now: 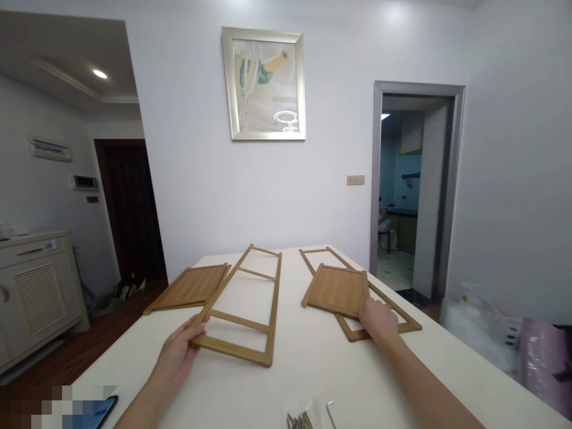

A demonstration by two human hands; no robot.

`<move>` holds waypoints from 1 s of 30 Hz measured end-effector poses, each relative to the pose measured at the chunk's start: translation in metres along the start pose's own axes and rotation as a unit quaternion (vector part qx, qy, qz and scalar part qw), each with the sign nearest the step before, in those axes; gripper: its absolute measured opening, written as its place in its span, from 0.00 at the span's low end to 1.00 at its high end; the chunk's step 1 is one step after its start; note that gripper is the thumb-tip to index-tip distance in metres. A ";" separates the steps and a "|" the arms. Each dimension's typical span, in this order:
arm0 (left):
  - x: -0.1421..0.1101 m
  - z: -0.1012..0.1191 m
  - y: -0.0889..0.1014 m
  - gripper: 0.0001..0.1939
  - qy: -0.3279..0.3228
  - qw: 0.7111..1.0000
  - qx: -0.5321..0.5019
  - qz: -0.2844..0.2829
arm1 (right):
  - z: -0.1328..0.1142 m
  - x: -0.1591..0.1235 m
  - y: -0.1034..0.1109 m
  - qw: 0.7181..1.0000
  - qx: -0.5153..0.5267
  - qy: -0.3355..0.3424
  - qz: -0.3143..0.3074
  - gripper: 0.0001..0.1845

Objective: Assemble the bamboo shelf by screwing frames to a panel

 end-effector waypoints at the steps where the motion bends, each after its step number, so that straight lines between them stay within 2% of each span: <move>1: -0.002 0.002 -0.002 0.17 -0.010 1.000 -0.020 -0.003 | -0.003 -0.002 0.002 1.000 -0.009 0.004 0.014 0.18; 4: -0.010 0.010 -0.009 0.18 -0.047 0.998 -0.033 -0.007 | -0.013 -0.007 0.007 0.998 -0.029 0.020 0.048 0.17; 10: -0.032 0.023 -0.026 0.18 -0.105 0.993 0.037 -0.036 | -0.030 -0.013 0.006 0.992 -0.060 0.073 0.081 0.15; 15: -0.042 0.029 -0.036 0.21 -0.120 0.984 0.118 -0.056 | -0.053 -0.022 -0.001 0.978 -0.072 0.165 0.106 0.11; 18: -0.049 0.037 -0.037 0.21 -0.165 0.969 0.182 -0.023 | -0.072 -0.030 -0.006 0.965 -0.072 0.226 0.114 0.10; 21: -0.064 0.051 -0.037 0.18 -0.239 0.942 0.232 0.039 | -0.082 -0.035 -0.006 0.959 -0.069 0.243 0.128 0.10; 24: -0.083 0.064 -0.039 0.16 -0.297 0.916 0.251 0.097 | -0.078 -0.033 -0.005 0.963 -0.071 0.229 0.126 0.11; 30: -0.103 0.069 -0.051 0.13 -0.326 0.909 0.223 0.135 | -0.066 -0.029 -0.011 0.973 -0.070 0.202 0.085 0.12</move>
Point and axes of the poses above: each hand's wrist, its own x-axis towards the middle knuckle, its own y-axis out of the back of the hand, z = x × y, the point moved 4 cm from there along x, towards the middle knuckle, and after that the axes turned 5 degrees about y, right-handed, at the moved point
